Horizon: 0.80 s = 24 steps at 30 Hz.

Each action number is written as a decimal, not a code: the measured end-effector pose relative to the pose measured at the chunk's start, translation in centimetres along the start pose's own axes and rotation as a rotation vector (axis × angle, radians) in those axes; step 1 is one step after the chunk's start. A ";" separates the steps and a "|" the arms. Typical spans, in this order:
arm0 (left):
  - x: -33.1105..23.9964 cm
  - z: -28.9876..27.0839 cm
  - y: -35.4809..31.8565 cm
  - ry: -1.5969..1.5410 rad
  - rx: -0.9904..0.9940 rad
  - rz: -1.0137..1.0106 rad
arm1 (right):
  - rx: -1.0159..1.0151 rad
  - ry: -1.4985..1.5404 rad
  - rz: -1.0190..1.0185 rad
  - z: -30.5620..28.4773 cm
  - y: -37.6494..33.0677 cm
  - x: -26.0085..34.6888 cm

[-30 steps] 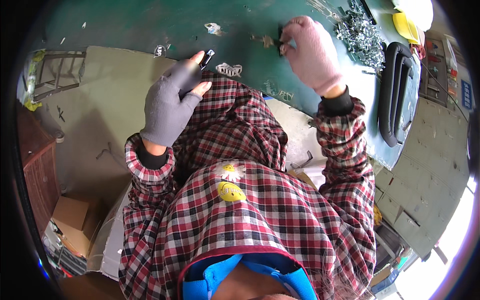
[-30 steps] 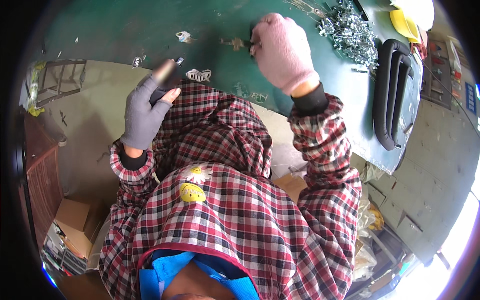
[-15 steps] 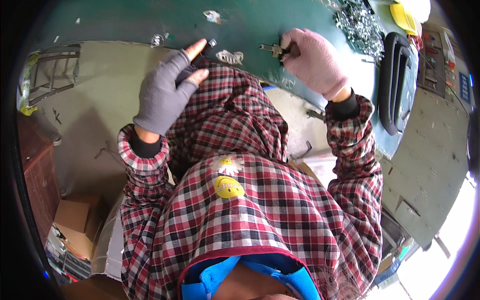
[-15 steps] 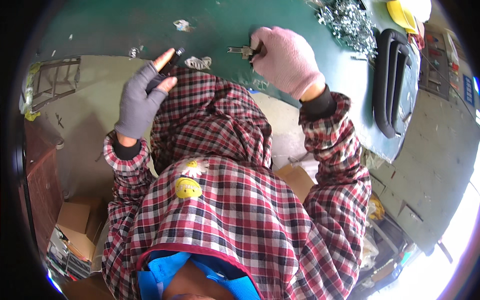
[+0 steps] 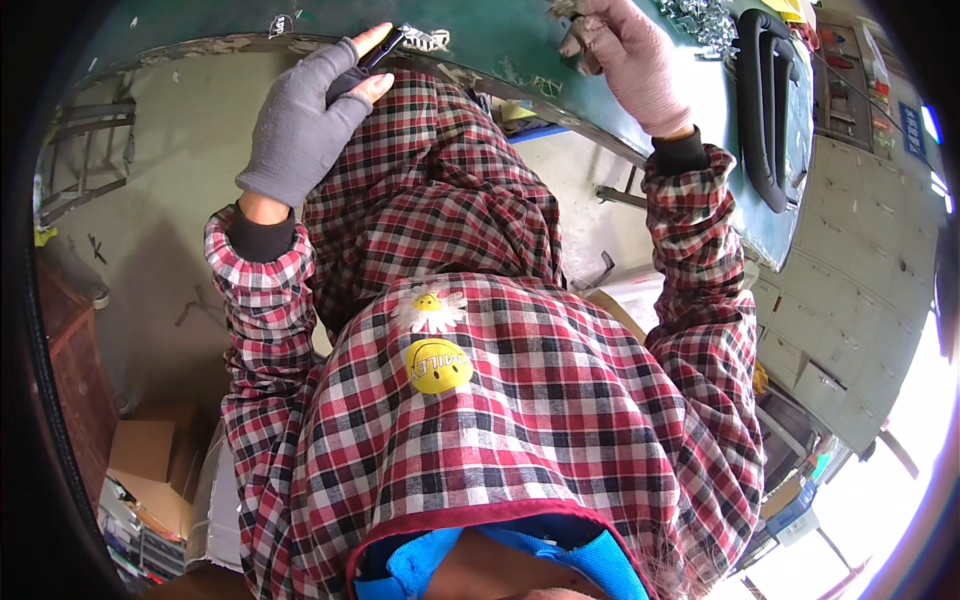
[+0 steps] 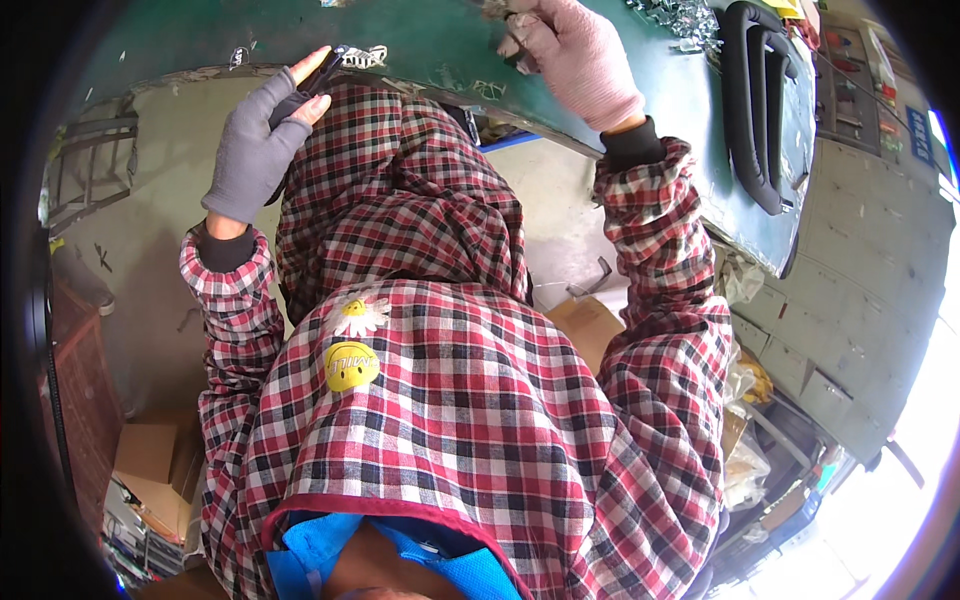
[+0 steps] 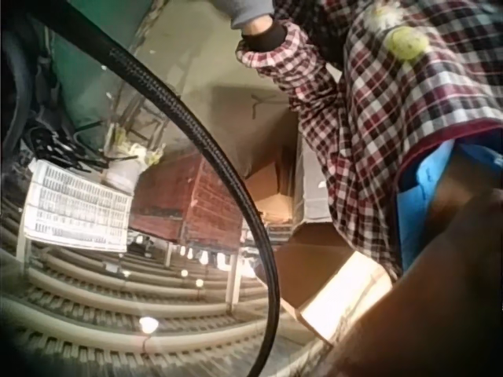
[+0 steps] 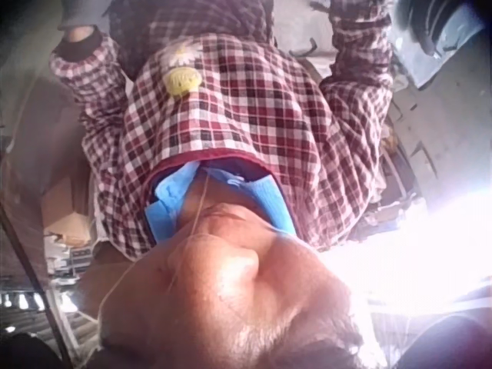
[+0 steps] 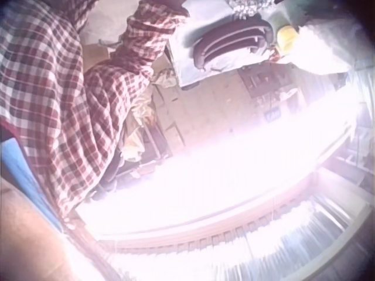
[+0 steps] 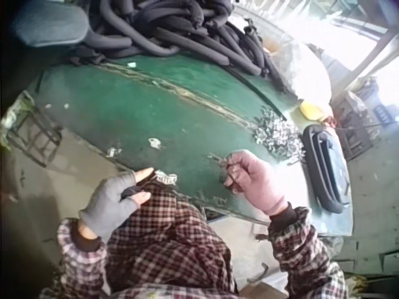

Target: The person repeatedly picks up black rubber hoses and metal clips from a green workbench. They insert the clips into the ends of the hoses and place the assembled pieces on the table.

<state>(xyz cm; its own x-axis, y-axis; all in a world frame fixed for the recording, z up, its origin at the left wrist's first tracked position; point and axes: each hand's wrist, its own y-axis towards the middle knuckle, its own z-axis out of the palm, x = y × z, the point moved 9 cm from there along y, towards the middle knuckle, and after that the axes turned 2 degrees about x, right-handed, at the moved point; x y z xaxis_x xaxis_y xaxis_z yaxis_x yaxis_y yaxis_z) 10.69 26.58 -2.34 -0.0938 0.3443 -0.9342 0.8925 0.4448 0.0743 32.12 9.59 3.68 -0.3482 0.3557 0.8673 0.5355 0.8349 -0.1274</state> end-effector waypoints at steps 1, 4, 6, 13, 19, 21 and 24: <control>1.0 0.9 0.5 0.026 0.019 -0.023 | 0.041 0.039 0.122 0.1 0.8 -2.3; 0.0 0.6 0.4 0.108 0.025 0.007 | 0.193 -0.063 -0.104 1.8 2.4 -1.0; -0.7 0.4 0.1 0.133 0.024 0.026 | 0.230 -0.176 -0.149 3.3 3.6 0.6; -3.2 -0.3 -1.0 0.141 0.039 -0.030 | 0.414 -0.391 -0.321 6.3 5.2 4.7; -4.3 -0.8 -1.7 0.174 0.065 -0.004 | 0.481 -0.538 -0.266 7.6 4.7 6.5; -4.4 -0.8 -1.9 0.182 0.067 -0.008 | 0.517 -0.500 -0.192 7.8 4.9 5.7; -4.8 -0.9 -2.3 0.212 0.062 -0.007 | 0.600 -0.522 -0.372 8.1 4.5 8.9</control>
<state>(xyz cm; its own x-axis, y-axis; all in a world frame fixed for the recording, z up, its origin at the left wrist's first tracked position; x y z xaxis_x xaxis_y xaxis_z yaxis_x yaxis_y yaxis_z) 8.75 24.64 2.29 -0.1849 0.5102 -0.8399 0.9164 0.3982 0.0402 25.20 19.92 6.99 -0.8060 0.0413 0.5905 -0.1259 0.9628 -0.2392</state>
